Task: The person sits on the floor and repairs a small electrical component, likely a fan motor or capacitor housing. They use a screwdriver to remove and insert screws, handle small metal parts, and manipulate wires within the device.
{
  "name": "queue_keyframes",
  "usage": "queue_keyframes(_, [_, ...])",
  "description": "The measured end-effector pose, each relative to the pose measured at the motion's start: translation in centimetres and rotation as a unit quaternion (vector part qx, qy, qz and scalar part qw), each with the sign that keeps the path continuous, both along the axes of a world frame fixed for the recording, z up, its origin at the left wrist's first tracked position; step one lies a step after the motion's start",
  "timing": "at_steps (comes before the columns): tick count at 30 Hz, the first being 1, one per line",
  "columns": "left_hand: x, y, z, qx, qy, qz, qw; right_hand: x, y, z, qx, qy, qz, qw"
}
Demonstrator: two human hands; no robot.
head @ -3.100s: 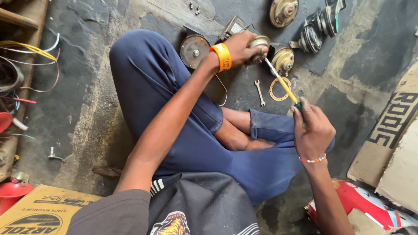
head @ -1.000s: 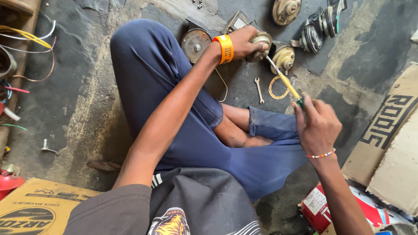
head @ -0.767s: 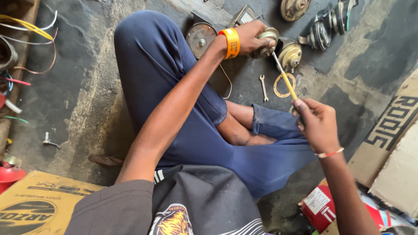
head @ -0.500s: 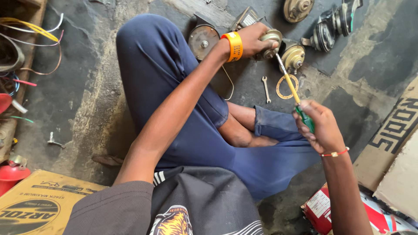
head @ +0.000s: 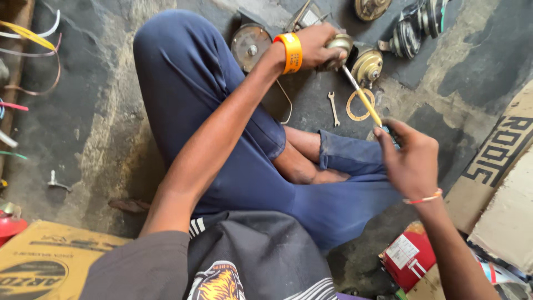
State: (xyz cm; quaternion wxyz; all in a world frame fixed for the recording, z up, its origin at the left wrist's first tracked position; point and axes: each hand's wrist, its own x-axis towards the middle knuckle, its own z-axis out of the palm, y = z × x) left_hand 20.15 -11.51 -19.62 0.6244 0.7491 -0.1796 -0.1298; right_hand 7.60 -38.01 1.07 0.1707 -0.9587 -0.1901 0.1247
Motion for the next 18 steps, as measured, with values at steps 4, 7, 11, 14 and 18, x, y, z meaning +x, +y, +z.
queue_keyframes(4, [0.1,0.3,0.0,0.034,-0.081,0.018,0.996,1.9,-1.1,-1.1,0.314,0.394,-0.3,0.81])
queue_keyframes(7, [-0.2,0.0,0.3,0.024,-0.02,-0.002,1.0,1.7,-2.1,-1.9,0.383,0.44,-0.318,0.748])
queue_keyframes(11, [-0.4,-0.1,1.0,-0.01,0.026,0.029,0.999,0.3,-1.4,-3.0,0.337,0.329,-0.236,0.85])
queue_keyframes(14, [-0.6,-0.1,1.5,-0.021,0.073,0.058,0.995,-0.9,-0.6,-1.9,0.174,0.075,-0.066,0.98])
queue_keyframes(18, [-0.6,-0.2,1.5,-0.019,0.07,0.046,0.996,-1.3,0.3,0.3,-0.064,-0.179,0.097,0.977])
